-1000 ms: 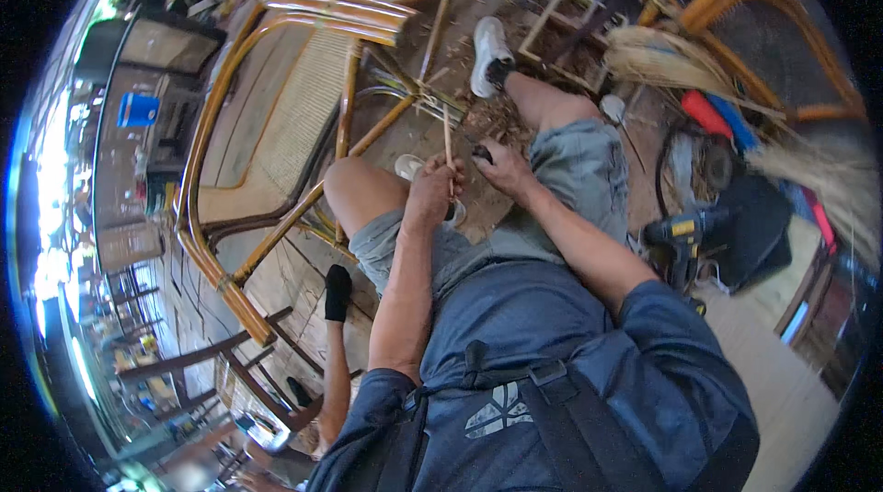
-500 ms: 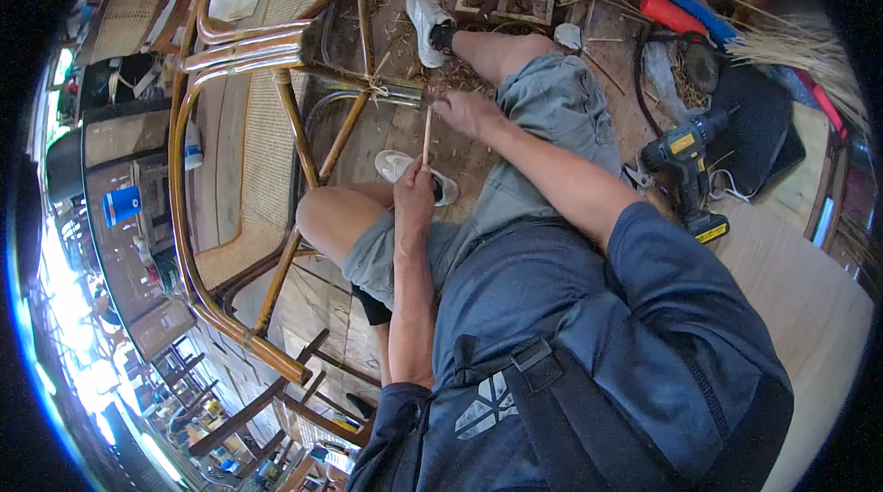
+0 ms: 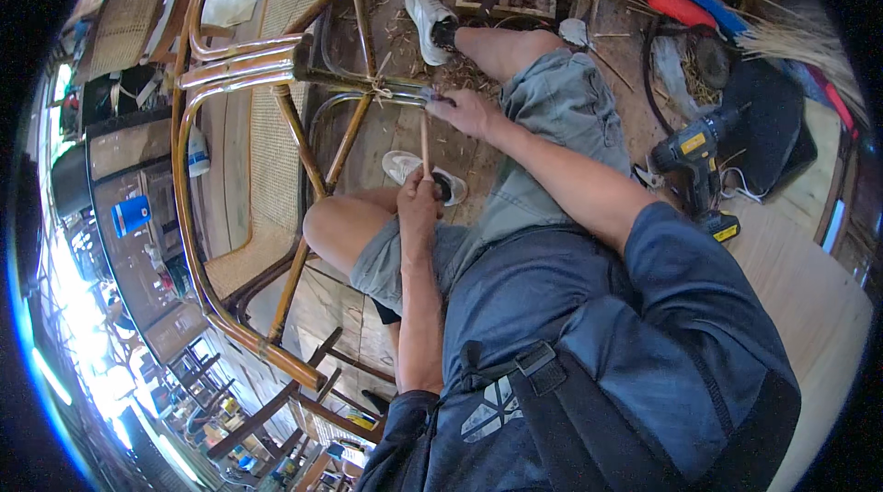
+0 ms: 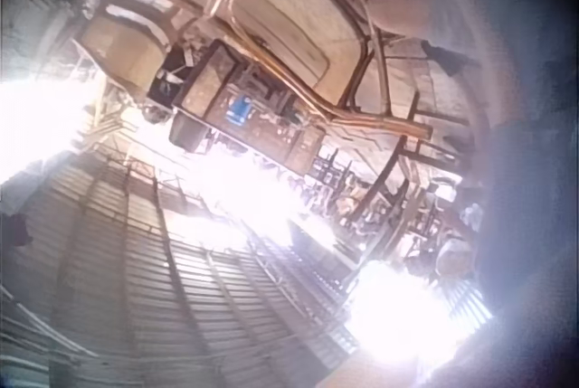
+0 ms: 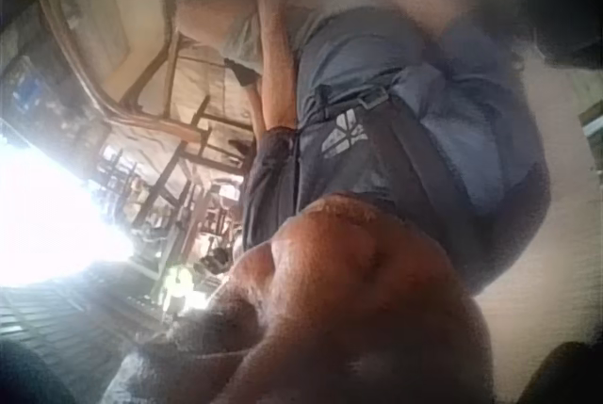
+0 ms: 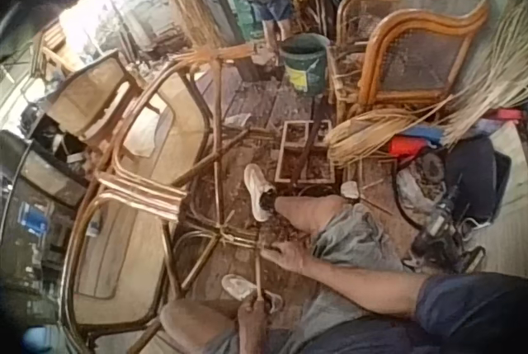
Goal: Repairing and reinforcing rattan chairs using wooden pegs and rattan strips.
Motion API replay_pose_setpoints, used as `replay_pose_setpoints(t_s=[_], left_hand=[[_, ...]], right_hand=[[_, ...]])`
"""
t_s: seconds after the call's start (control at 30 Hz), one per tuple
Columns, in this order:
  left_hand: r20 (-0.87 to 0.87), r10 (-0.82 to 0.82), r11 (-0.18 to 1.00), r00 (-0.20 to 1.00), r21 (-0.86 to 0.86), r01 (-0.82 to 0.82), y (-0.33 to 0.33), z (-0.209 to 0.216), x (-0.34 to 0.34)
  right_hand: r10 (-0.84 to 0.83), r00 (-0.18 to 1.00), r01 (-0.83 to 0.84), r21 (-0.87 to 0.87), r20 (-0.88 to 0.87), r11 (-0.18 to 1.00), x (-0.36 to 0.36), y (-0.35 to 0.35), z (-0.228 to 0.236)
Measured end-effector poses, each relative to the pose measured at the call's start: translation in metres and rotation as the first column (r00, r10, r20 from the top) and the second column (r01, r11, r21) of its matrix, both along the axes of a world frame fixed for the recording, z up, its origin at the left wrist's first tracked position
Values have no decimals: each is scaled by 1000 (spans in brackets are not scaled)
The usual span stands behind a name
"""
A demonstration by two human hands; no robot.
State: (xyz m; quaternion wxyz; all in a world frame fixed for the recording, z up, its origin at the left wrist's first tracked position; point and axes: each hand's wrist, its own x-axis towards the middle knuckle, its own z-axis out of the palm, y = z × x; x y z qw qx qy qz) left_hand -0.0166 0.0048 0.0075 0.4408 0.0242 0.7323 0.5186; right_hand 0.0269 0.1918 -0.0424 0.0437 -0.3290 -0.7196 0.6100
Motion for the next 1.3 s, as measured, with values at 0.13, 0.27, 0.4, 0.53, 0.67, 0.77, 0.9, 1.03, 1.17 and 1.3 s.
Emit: replay_pose_setpoints(t_s=[0.13, 0.27, 0.4, 0.53, 0.67, 0.77, 0.9, 1.03, 1.17, 1.3], left_hand=[[-21, -127, 992, 992, 0, 127, 10, -7, 6], [159, -23, 997, 987, -67, 34, 20, 6, 2], [14, -39, 999, 999, 22, 39, 16, -16, -2], [-148, 42, 999, 988, 34, -37, 5, -36, -8], [-141, 31, 998, 989, 62, -22, 10, -20, -5], [-108, 128, 992, 986, 9, -128, 14, -19, -5], [-199, 82, 996, 977, 60, -71, 8, -26, -7], [-205, -28, 997, 978, -79, 12, 3, -7, 3], [-83, -53, 998, 995, -31, 50, 2, -3, 0], [-86, -75, 993, 993, 86, 82, 15, -6, 4]], right_hand=[[35, 992, -57, -178, -124, 982, 1, -13, -23], [97, 991, -118, -257, -91, 959, 3, -8, -1], [133, 991, -134, 61, 21, 989, 0, -12, -21], [416, 899, -436, 194, 134, 879, 8, -40, 4], [392, 889, -441, 211, 238, 872, 2, -27, 1], [369, 891, -430, 235, 263, 872, -1, -23, -3], [392, 899, -430, 220, 196, 876, 0, -27, 6], [-76, 990, 49, 211, 120, 976, -9, 12, -23], [113, 993, -104, -246, 25, 964, 1, -10, 10], [-21, 996, -25, -475, -91, 879, 3, -20, -11]])
